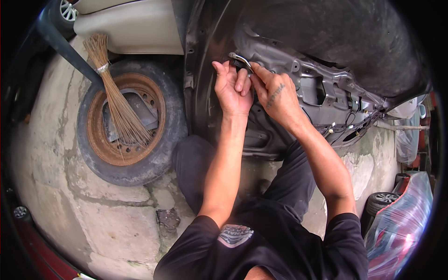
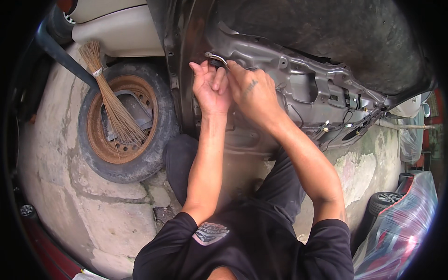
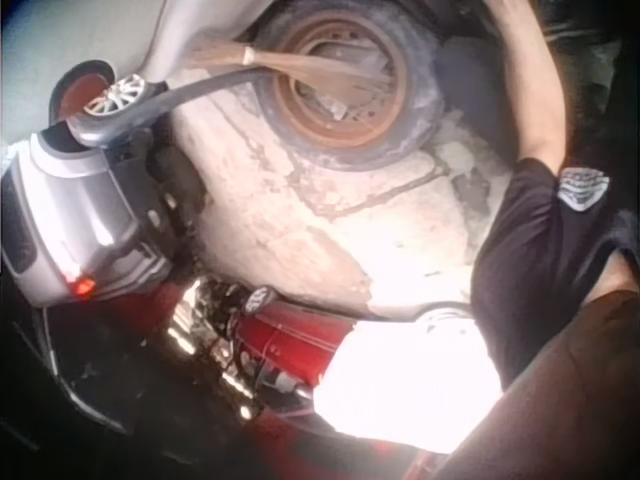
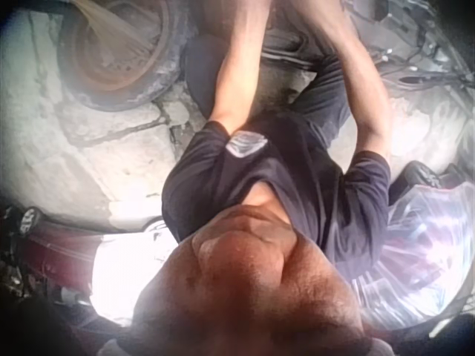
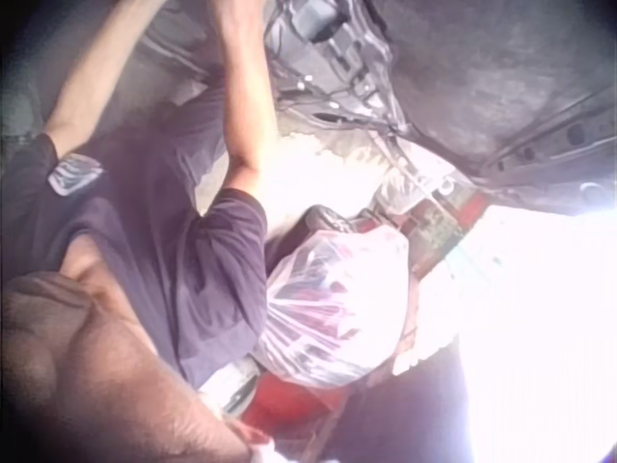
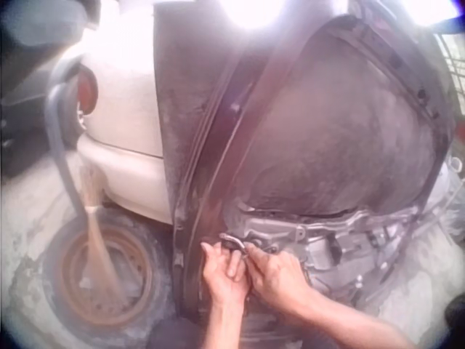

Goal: The person works on the wiring and interior mechanism of a car rear door, using a wrench to loosen or tighten components and arranging wires inside the door frame.

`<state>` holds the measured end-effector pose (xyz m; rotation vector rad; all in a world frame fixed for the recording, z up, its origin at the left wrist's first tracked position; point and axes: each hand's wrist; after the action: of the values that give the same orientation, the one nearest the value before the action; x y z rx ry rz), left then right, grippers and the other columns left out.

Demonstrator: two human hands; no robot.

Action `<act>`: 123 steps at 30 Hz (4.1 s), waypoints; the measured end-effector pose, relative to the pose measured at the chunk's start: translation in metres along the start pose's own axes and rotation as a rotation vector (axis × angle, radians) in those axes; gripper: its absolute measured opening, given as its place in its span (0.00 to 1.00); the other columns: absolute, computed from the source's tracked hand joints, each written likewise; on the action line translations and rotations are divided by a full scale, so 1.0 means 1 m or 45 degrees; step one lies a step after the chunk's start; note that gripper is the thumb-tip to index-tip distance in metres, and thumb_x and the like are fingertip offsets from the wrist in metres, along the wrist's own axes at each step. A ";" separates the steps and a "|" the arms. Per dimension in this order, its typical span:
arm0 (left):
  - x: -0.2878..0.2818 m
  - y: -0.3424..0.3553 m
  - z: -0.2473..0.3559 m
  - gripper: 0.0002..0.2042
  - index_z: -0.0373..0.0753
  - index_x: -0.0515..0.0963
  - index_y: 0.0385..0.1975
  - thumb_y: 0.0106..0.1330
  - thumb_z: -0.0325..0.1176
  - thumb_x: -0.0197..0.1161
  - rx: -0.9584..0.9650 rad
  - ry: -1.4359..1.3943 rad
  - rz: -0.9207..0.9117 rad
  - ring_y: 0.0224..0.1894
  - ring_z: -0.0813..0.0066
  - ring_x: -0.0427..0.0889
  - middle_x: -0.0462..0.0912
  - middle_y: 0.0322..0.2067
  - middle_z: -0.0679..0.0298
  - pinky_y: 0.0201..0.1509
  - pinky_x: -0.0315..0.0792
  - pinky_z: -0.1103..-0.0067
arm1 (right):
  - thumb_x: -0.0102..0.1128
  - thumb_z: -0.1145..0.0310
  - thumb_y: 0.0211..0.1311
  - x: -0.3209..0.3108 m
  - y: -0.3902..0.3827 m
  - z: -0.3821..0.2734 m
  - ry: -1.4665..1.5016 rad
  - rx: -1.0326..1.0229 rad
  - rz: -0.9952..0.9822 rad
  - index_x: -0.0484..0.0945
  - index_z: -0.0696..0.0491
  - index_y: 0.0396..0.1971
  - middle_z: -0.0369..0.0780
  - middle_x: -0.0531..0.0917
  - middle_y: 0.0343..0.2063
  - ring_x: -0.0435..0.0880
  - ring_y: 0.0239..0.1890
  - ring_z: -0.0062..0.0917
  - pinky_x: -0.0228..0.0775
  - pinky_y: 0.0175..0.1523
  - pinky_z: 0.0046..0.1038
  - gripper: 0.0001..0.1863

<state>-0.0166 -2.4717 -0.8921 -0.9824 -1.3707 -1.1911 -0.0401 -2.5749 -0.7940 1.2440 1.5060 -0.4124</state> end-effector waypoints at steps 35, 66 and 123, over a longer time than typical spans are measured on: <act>0.005 0.002 -0.010 0.07 0.47 0.77 0.41 0.79 0.40 0.58 0.073 0.011 0.174 0.16 0.87 0.60 0.72 0.26 0.78 0.17 0.53 0.86 | 0.60 0.73 0.66 -0.061 0.031 0.000 -0.495 -0.243 -0.147 0.85 0.55 0.51 0.45 0.88 0.34 0.88 0.35 0.45 0.79 0.38 0.41 0.15; 0.011 0.000 -0.008 0.05 0.40 0.78 0.35 0.75 0.32 0.62 0.067 -0.214 0.147 0.13 0.89 0.60 0.67 0.17 0.76 0.16 0.54 0.84 | 0.71 0.70 0.45 -0.032 0.100 -0.124 -1.438 -1.482 -0.527 0.87 0.46 0.17 0.34 0.87 0.21 0.90 0.27 0.25 0.81 0.31 0.25 0.02; -0.005 -0.005 0.006 0.12 0.39 0.78 0.45 0.77 0.40 0.52 -0.098 -0.015 0.022 0.24 0.82 0.67 0.83 0.41 0.68 0.32 0.67 0.82 | 0.58 0.75 0.68 0.027 -0.001 -0.020 0.322 0.320 0.179 0.81 0.64 0.39 0.47 0.85 0.21 0.86 0.24 0.27 0.74 0.32 0.32 0.07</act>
<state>-0.0215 -2.4660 -0.8980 -1.0550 -1.3311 -1.2348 -0.0473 -2.5469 -0.8106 1.6401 1.6003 -0.3694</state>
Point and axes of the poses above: each hand's wrist, its own y-axis towards the middle knuckle, its own x-axis out of the palm, z = x × y
